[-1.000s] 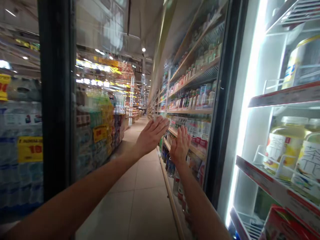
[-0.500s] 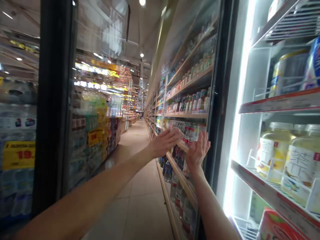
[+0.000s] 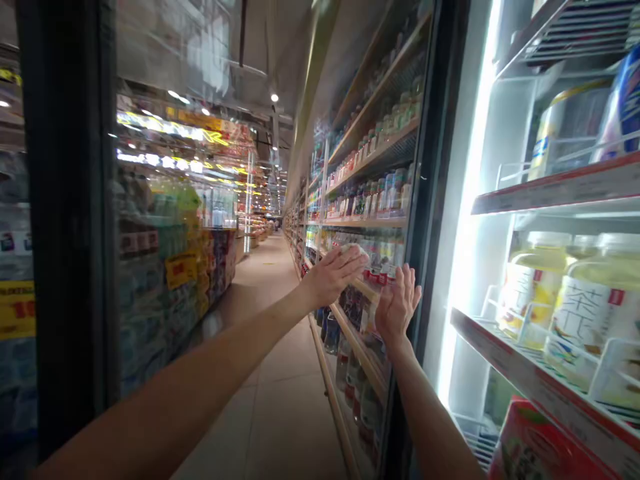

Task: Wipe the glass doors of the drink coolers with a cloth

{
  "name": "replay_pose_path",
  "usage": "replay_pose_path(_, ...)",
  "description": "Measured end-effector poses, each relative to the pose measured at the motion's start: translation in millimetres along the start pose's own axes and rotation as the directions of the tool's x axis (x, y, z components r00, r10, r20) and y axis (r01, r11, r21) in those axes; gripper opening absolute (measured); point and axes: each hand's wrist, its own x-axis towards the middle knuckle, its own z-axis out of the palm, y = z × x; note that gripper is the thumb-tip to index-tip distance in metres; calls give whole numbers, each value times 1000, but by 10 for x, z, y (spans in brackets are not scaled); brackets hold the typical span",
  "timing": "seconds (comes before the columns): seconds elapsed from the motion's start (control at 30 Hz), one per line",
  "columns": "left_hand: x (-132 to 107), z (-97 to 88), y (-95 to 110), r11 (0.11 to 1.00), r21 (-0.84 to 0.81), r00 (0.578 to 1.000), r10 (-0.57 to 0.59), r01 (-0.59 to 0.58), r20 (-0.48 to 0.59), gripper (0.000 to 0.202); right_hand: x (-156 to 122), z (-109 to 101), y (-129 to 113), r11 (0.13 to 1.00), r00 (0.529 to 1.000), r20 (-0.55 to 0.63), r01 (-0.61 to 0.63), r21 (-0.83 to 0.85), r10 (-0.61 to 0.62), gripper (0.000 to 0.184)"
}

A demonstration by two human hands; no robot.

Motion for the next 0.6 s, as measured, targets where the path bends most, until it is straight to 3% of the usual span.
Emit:
replay_pose_path(0.1, -156, -4, 27, 986, -7, 986, 167, -167, 5, 42, -68, 26, -57, 999, 998, 39, 53, 11, -54, 49)
replay_pose_path(0.17, -246, -61, -29, 982, 7, 982, 191, -191, -2, 43, -123, 56, -113, 996, 994, 67, 87, 15, -87, 48)
replay_pose_path(0.27, -330, -200, -200, 994, 59, 995, -88, 91, -57, 47, -187, 102, -210, 995, 992, 74, 100, 17, -101, 48)
replay_pose_path(0.33, -438, -259, -252, 981, 72, 982, -174, 178, -68, 49, -209, 123, -286, 993, 991, 71, 114, 25, -115, 48)
replay_pose_path(0.4, -629, -274, -216, 998, 57, 1000, -12, 14, -27, 47, -218, 137, -375, 987, 984, 81, 154, 40, -156, 48)
replay_pose_path(0.5, -943, -290, -161, 958, 9, 958, 286, -286, 32, 44, -217, 155, -522, 971, 965, 110, 232, 56, -237, 49)
replay_pose_path(0.53, -1016, -311, -180, 956, 8, 955, 293, -293, 39, 45, -215, 163, -570, 966, 960, 113, 251, 58, -256, 49)
replay_pose_path(0.6, -1108, -381, -263, 992, 56, 993, 115, -116, 22, 48, -215, 181, -660, 961, 954, 116, 270, 57, -275, 50)
